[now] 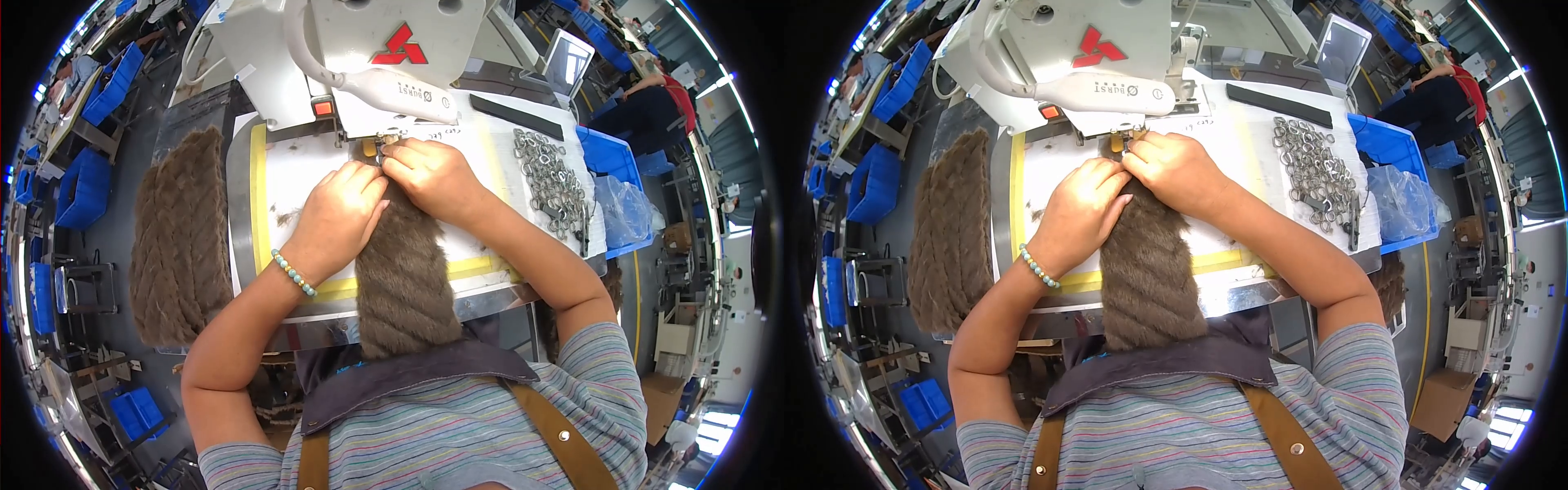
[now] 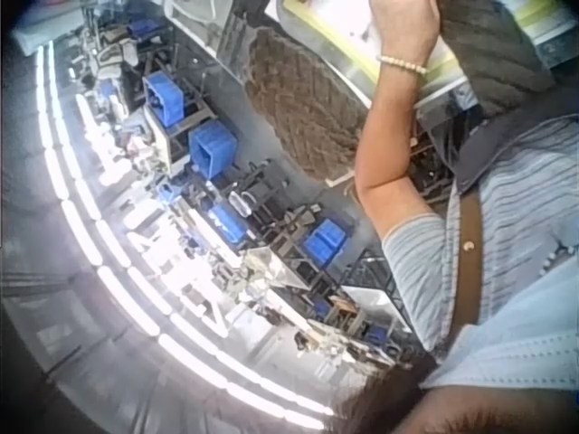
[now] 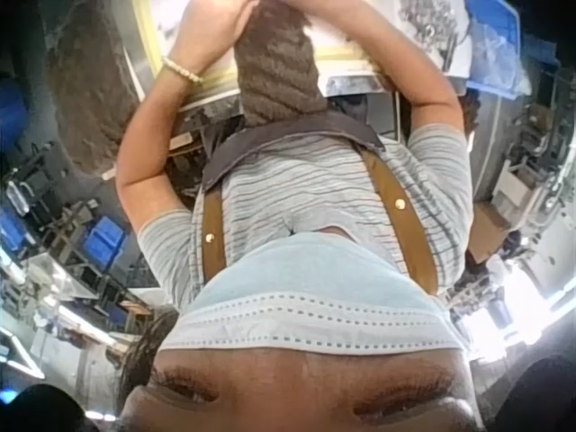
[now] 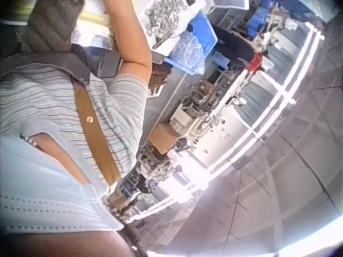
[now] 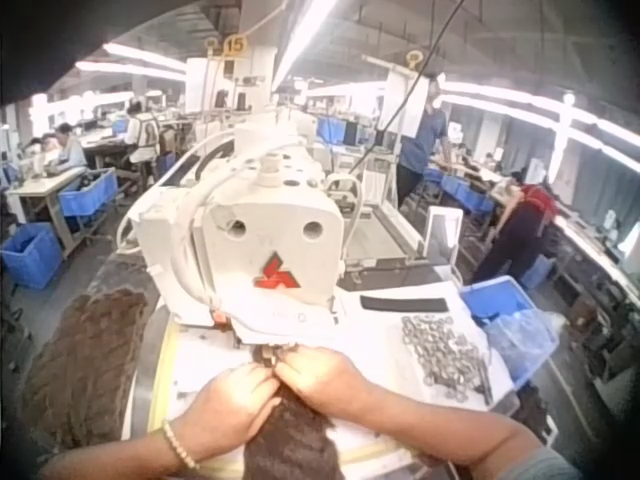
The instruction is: Attaching metal D-rings and leather tabs to faux-fur strips using an industrial sewing machine.
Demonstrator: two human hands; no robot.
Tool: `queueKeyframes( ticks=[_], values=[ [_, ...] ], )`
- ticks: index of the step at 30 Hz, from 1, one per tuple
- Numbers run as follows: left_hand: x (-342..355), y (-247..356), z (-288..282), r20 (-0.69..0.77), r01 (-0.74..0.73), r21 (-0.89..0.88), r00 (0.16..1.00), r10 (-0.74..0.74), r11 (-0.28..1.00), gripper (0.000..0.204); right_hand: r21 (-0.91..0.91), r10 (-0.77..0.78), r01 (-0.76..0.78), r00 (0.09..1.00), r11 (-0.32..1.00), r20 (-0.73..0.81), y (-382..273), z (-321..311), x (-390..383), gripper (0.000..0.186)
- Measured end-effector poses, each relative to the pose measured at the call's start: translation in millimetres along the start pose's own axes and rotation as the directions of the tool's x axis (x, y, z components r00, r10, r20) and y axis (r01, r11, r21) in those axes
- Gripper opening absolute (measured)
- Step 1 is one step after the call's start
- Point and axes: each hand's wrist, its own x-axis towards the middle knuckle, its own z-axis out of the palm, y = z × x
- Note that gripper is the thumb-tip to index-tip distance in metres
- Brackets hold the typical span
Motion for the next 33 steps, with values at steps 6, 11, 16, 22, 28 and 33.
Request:
queueKeyframes(
  ticks=[6, 11, 16, 22, 28, 33],
  values=[
    [0, 0, 0, 0.012, 0.008, 0.000, 1.000, -0.008, 1.000, 0.027, -0.088, -0.029, 0.039, 0.993, 0.995, 0.114, -3, -4, 2, 0.019],
    [-1, -3, 0, 0.011, 0.031, -0.017, 0.999, -0.030, 0.999, 0.024, -0.076, -0.119, 0.147, 0.948, 0.986, 0.295, 2, -11, 15, 0.015],
    [-1, -2, 3, 0.008, 0.010, 0.000, 1.000, -0.010, 1.000, 0.025, 0.059, -0.072, 0.065, 0.988, 0.996, 0.134, 12, 0, 11, 0.014],
    [-1, 2, 8, -0.037, -0.031, 0.049, 0.999, 0.033, 0.998, 0.030, 0.451, 0.447, -0.448, 0.887, 0.772, 0.117, 18, 10, 5, 0.011],
    [0, 4, 9, -0.014, -0.009, 0.070, 1.000, 0.010, 0.998, 0.036, 0.625, 0.630, -0.660, 0.705, 0.417, 0.325, 28, 18, 11, 0.016],
    [0, 5, 10, 0.011, -0.023, 0.154, 1.000, 0.022, 0.988, 0.037, 0.457, 0.466, -0.453, 0.880, 0.765, 0.092, 10, 10, 0, 0.011]
  ],
)
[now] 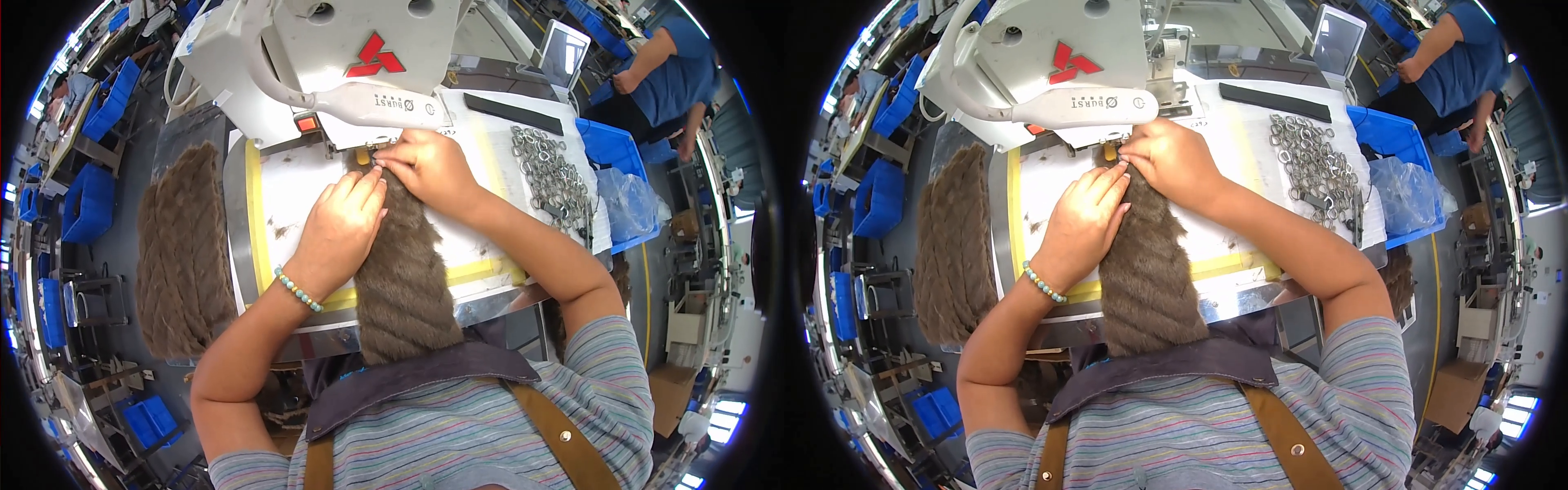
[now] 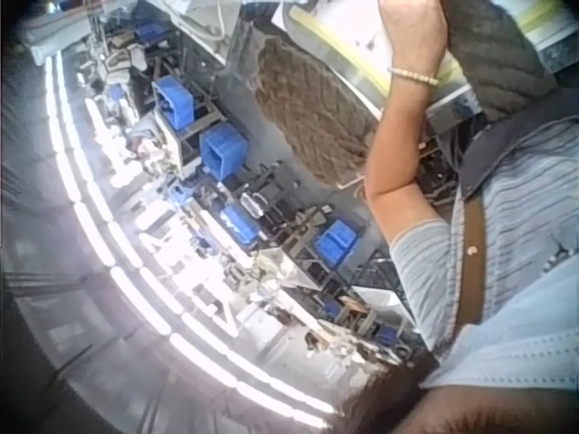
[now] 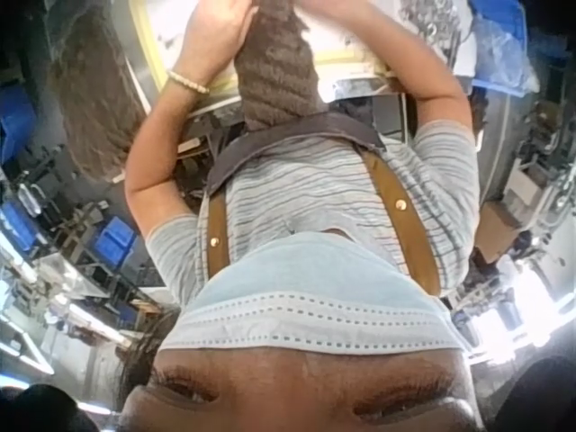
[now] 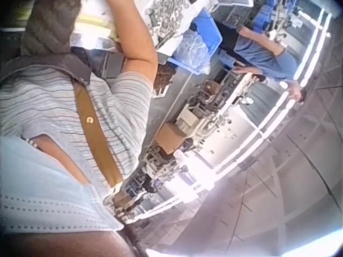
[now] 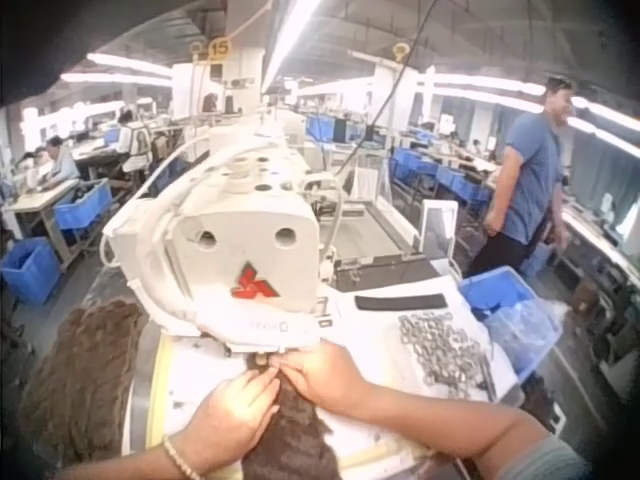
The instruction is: Attaching metal D-rings and leather tabs to faux-fur strips using an industrial sewing machine.
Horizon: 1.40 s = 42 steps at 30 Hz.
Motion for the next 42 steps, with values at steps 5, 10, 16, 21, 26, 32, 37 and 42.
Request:
queueKeyframes(
  ticks=[5, 10, 16, 21, 26, 32, 37, 42],
  values=[
    [0, 0, 4, 0.004, -0.022, 0.035, 1.000, 0.022, 0.999, 0.039, -0.194, -0.220, 0.220, 0.975, 0.956, 0.020, -4, -2, -7, 0.027],
    [0, 3, 6, -0.010, -0.016, 0.088, 1.000, 0.017, 0.996, 0.040, -0.080, -0.108, 0.113, 0.992, 0.990, 0.058, -4, -2, -12, 0.022],
    [0, 2, 7, -0.001, -0.005, 0.069, 1.000, 0.005, 0.998, 0.042, -0.095, -0.139, 0.145, 0.988, 0.985, 0.075, -7, -6, -11, 0.024],
    [1, 4, 5, 0.024, 0.011, 0.075, 1.000, -0.013, 0.997, 0.043, -0.163, -0.187, 0.200, 0.978, 0.966, 0.095, -9, -13, -13, 0.028],
    [3, 6, 7, 0.023, 0.011, 0.101, 1.000, -0.013, 0.995, 0.042, -0.218, -0.238, 0.247, 0.969, 0.944, 0.067, -5, -9, -13, 0.022],
    [1, 6, 7, 0.000, 0.021, 0.129, 1.000, -0.021, 0.991, 0.042, -0.206, -0.238, 0.249, 0.968, 0.947, 0.074, -6, -10, -13, 0.022],
    [2, 3, 2, -0.007, 0.044, 0.058, 0.999, -0.044, 0.997, 0.043, -0.218, -0.244, 0.256, 0.966, 0.942, 0.081, -5, -10, -12, 0.022],
    [4, 2, 0, -0.009, 0.051, 0.002, 0.999, -0.051, 0.999, 0.043, -0.227, -0.241, 0.255, 0.967, 0.940, 0.087, -7, -11, -12, 0.031]
  ],
)
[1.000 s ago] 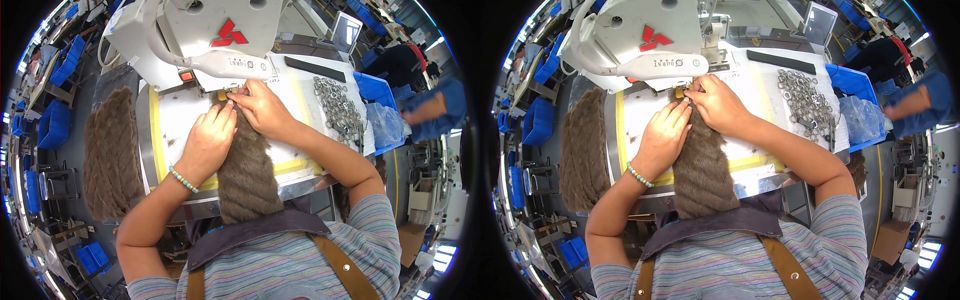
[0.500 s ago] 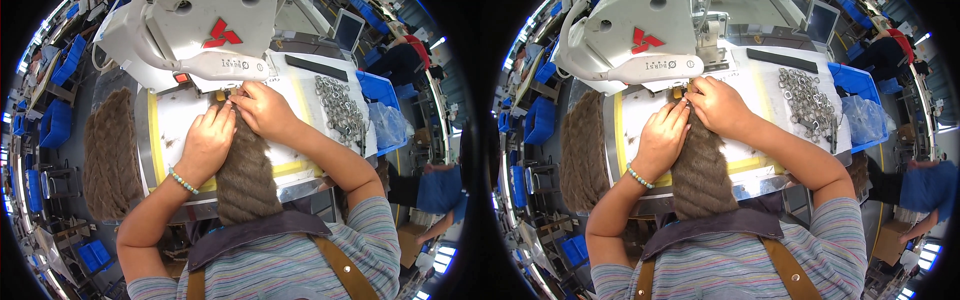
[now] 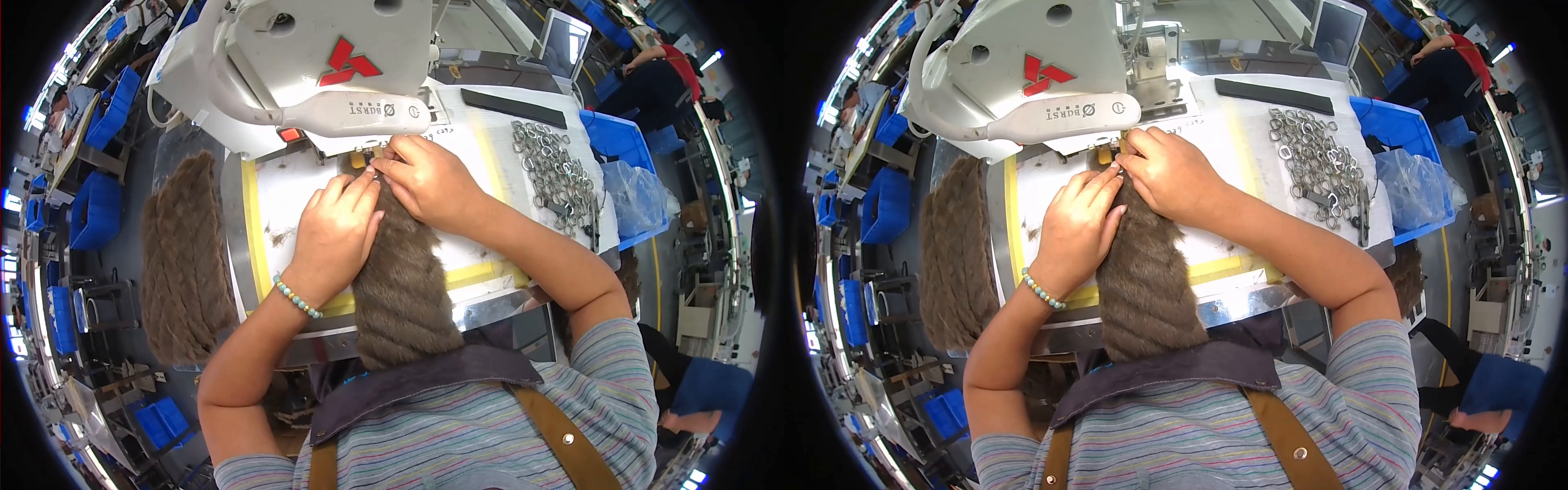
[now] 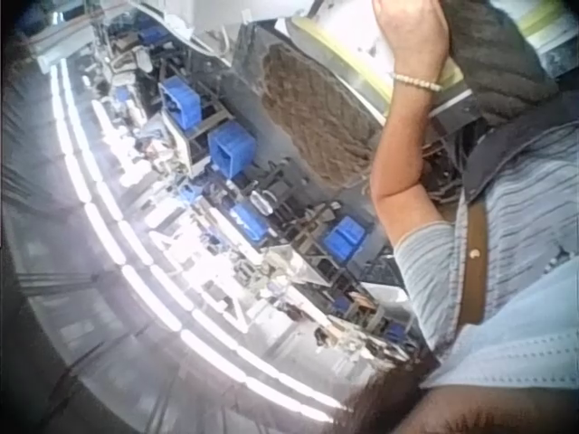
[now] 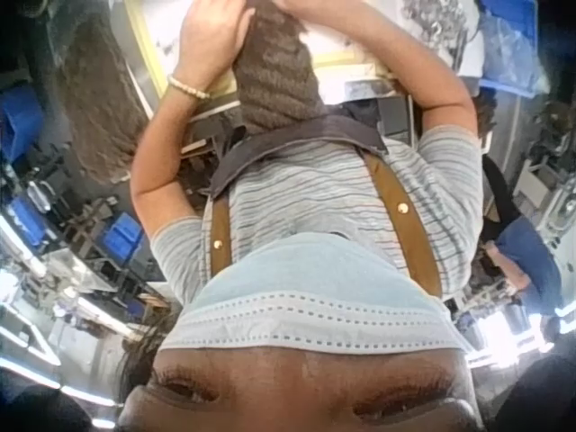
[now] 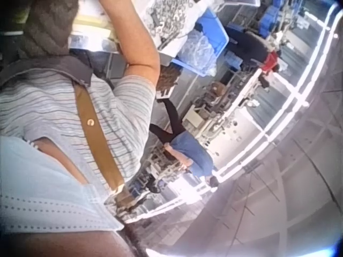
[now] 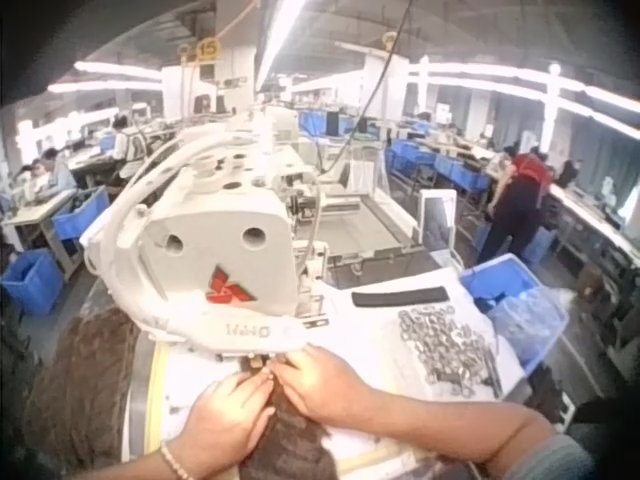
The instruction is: Attaching metal D-rings and leather tabs to faux-fur strips using an industrial sewing machine.
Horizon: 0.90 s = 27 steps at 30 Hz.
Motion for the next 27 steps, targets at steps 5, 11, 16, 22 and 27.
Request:
queueKeyframes(
  ticks=[5, 11, 16, 22, 27],
  values=[
    [2, 1, -3, 0.019, 0.009, -0.022, 1.000, -0.009, 1.000, 0.043, 0.014, -0.028, 0.028, 0.999, 1.000, -0.039, 4, 2, -1, 0.021],
    [4, 1, -3, 0.019, 0.010, -0.049, 1.000, -0.009, 0.999, 0.042, 0.011, -0.002, 0.002, 0.998, 1.000, 0.068, 5, -10, -1, 0.028],
    [5, -3, -2, 0.008, 0.019, -0.072, 1.000, -0.019, 0.997, 0.040, 0.040, -0.005, 0.001, 0.995, 0.999, 0.098, 6, -10, -3, 0.028],
    [6, -7, 2, -0.019, 0.012, -0.089, 1.000, -0.013, 0.996, 0.039, 0.012, -0.021, 0.021, 0.997, 1.000, 0.072, 9, -7, -3, 0.029],
    [5, -9, 5, -0.042, 0.001, -0.070, 0.999, -0.004, 0.998, 0.038, -0.008, -0.011, 0.012, 0.996, 1.000, 0.088, 9, -9, 0, 0.032]
  ],
)
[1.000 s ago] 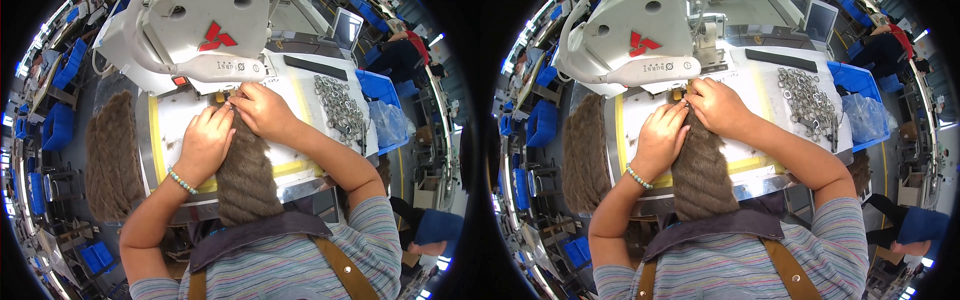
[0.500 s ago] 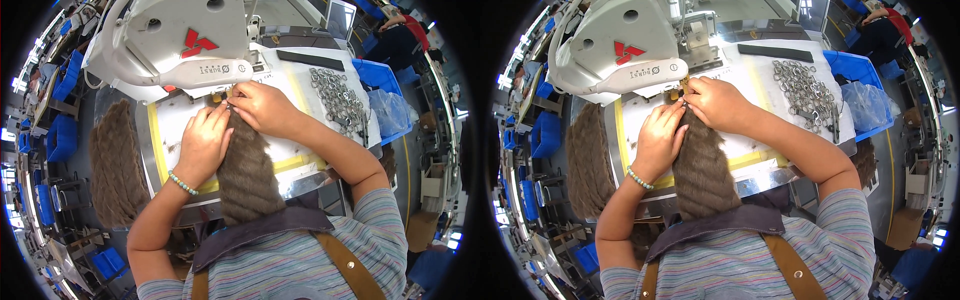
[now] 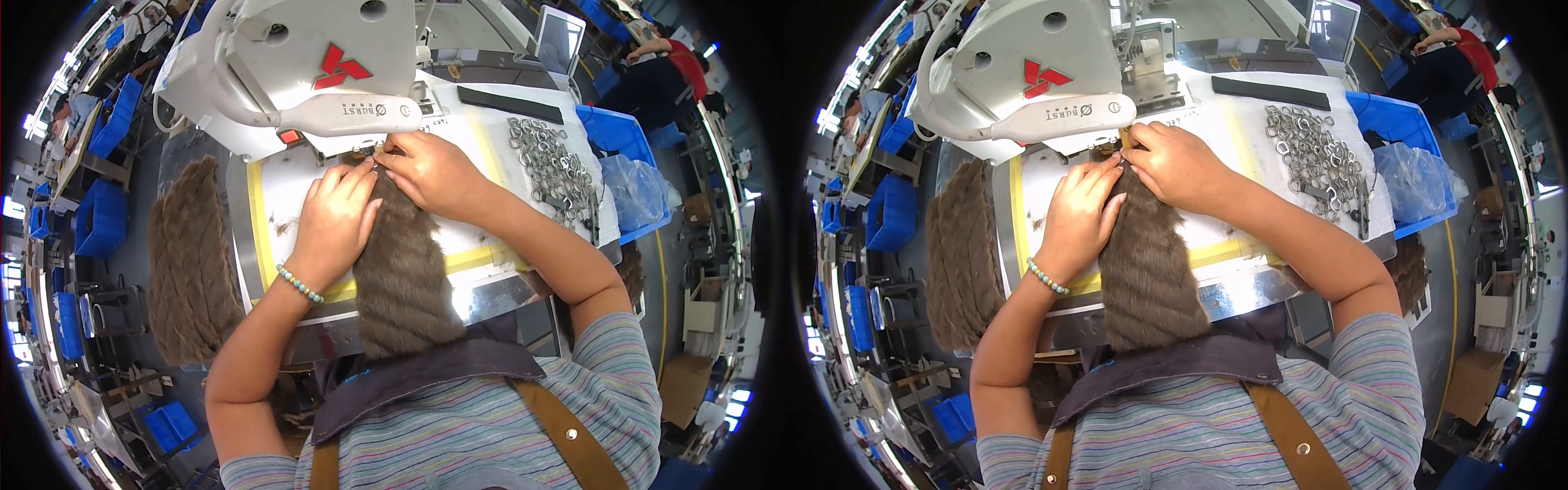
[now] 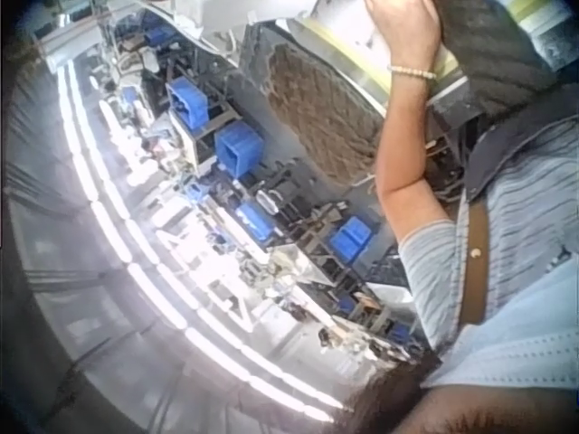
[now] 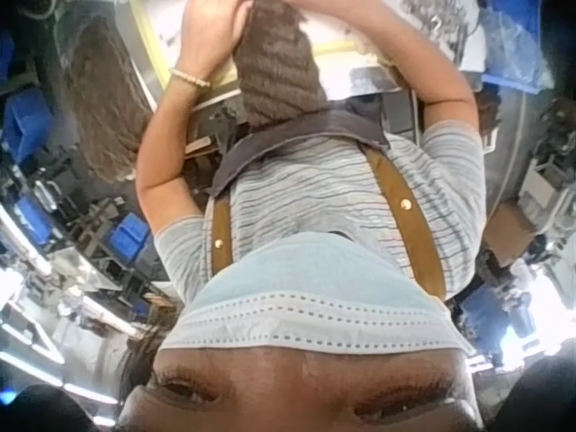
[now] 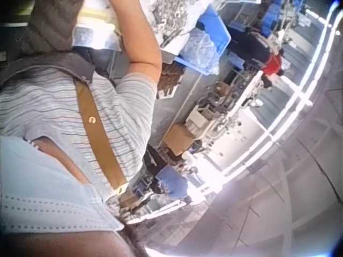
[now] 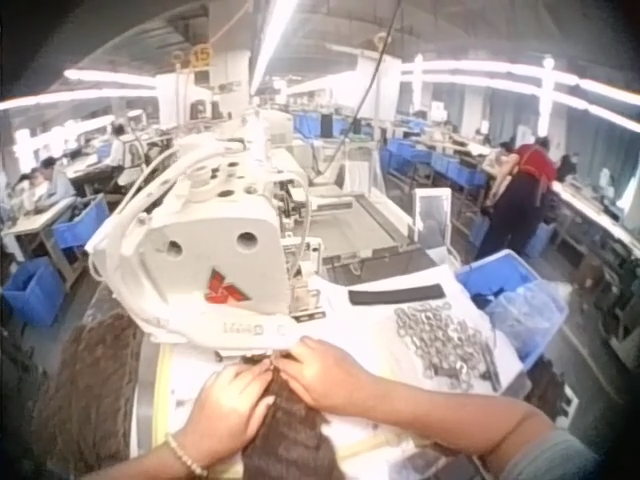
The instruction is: Attaching metal D-rings and leather tabs to faux-fur strips using an industrial sewing machine.
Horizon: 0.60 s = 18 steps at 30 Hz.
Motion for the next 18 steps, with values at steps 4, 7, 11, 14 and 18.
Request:
queueKeyframes(
  ticks=[4, 7, 11, 14, 18],
  values=[
    [-2, 1, 0, -0.011, 0.015, 0.013, 1.000, -0.015, 1.000, 0.039, 0.002, -0.023, 0.023, 1.000, 1.000, -0.021, 0, 2, 0, 0.033],
    [-3, 0, -1, 0.003, 0.016, 0.049, 1.000, -0.016, 0.999, 0.038, 0.000, -0.043, 0.043, 0.999, 0.999, -0.017, 0, 3, 1, 0.033],
    [-5, 5, -2, 0.037, -0.026, 0.059, 0.999, 0.024, 0.998, 0.036, 0.002, -0.048, 0.048, 0.999, 0.999, 0.000, -1, 1, 0, 0.031],
    [-5, 7, -8, 0.048, -0.059, 0.093, 0.997, 0.054, 0.994, 0.035, 0.000, -0.068, 0.068, 0.997, 0.998, 0.019, 1, -2, 2, 0.027],
    [-6, 10, -13, 0.056, -0.107, 0.195, 0.994, 0.098, 0.975, 0.032, -0.094, -0.131, 0.127, 0.991, 0.987, -0.036, 2, 1, 0, 0.020]
  ],
)
